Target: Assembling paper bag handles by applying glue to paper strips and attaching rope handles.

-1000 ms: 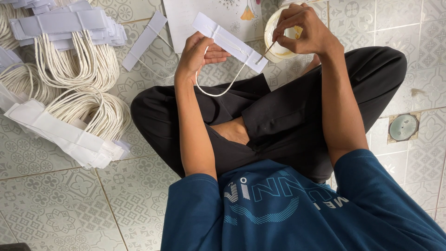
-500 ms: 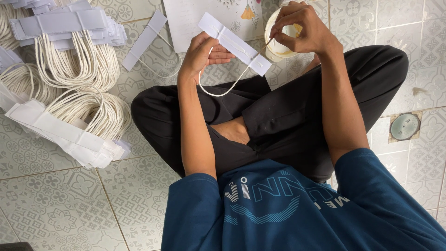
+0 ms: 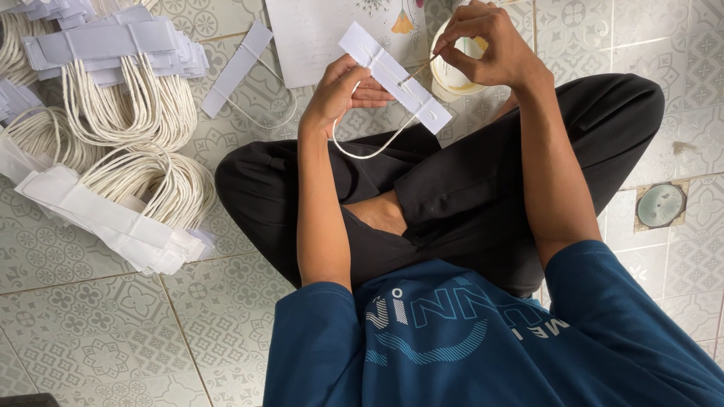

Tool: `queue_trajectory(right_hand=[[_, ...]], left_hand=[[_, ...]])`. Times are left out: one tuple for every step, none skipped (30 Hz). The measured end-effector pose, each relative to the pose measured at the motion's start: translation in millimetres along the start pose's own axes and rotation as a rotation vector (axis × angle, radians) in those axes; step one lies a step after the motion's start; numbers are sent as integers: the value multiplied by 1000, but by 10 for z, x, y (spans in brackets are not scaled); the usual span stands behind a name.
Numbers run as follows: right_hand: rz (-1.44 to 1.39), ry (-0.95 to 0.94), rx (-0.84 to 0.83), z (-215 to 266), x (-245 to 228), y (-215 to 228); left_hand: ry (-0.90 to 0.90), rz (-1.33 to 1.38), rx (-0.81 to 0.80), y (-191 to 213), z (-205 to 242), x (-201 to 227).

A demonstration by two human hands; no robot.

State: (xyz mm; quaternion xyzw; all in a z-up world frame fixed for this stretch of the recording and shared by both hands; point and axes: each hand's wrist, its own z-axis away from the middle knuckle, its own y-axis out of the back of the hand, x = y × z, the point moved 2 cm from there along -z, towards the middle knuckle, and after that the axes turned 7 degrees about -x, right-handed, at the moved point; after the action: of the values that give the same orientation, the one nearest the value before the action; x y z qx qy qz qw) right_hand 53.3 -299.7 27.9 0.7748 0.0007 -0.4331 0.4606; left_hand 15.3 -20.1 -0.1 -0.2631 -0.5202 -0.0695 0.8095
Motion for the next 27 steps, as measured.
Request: queue_trajectory(right_hand=[[-1, -2, 0, -2, 6, -6], [-3, 9, 6, -4, 10, -11], [-4, 21, 14, -12, 14, -10], [-4, 21, 15, -12, 24, -9], [-33, 7, 20, -12, 37, -11], [-63, -7, 24, -14, 48, -12], [-61, -5, 25, 36, 136, -19], [-88, -33, 99, 88, 228, -13], [-117, -61, 172, 141, 318, -11], [-116, -60, 171, 217, 338, 18], [-102, -164, 279, 291, 382, 66], [-87, -268, 387, 370, 423, 112], [-86, -264, 387, 460, 458, 123], [102, -323, 404, 555, 493, 142], [289, -379, 418, 658, 525, 162], [291, -377, 418, 673, 546, 114], [280, -509, 317, 703, 590, 54], [266, -637, 212, 738, 630, -7], [269, -635, 214, 737, 633, -51], [367, -672, 160, 735, 637, -99], [462, -703, 103, 710, 644, -159], [463, -697, 104, 697, 606, -136], [539, -562, 224, 663, 540, -96], [611, -422, 340, 635, 472, -58], [613, -415, 341, 518, 368, -73], [299, -390, 326, 403, 284, -95], [-13, -361, 304, 301, 193, -123]], left_hand=[[2, 0, -1, 0, -12, -24], [-2, -8, -19, -4, -25, -47], [-8, -19, -38, -5, -42, -62], [-8, -20, -39, -15, -51, -63], [-3, -26, -40, -23, -58, -67], [1, -33, -40, -30, -63, -70], [-1, -34, -41, -6, -93, -104], [-44, -14, -24, 22, -120, -131], [-85, 6, -6, 49, -139, -160], [-87, 6, -5, 46, -143, -157], [-129, 66, 102, 71, -141, -144], [-171, 127, 210, 96, -135, -133], [-175, 126, 211, 108, -140, -132], [-224, 219, 264, 130, -140, -129], [-273, 314, 315, 148, -141, -133], [-275, 314, 315, 164, -157, -164], [-323, 388, 312, 174, -175, -193], [-370, 461, 309, 183, -191, -222], [-374, 461, 307, 177, -220, -260], [-386, 488, 318, 175, -246, -299], [-400, 512, 333, 188, -256, -332], [-406, 510, 336, 170, -273, -361], [-422, 546, 337, 159, -288, -390], [-438, 581, 338, 150, -304, -419], [-444, 581, 339, 118, -305, -420], [-452, 617, 324, 81, -312, -423], [-457, 653, 307, 36, -321, -433]])
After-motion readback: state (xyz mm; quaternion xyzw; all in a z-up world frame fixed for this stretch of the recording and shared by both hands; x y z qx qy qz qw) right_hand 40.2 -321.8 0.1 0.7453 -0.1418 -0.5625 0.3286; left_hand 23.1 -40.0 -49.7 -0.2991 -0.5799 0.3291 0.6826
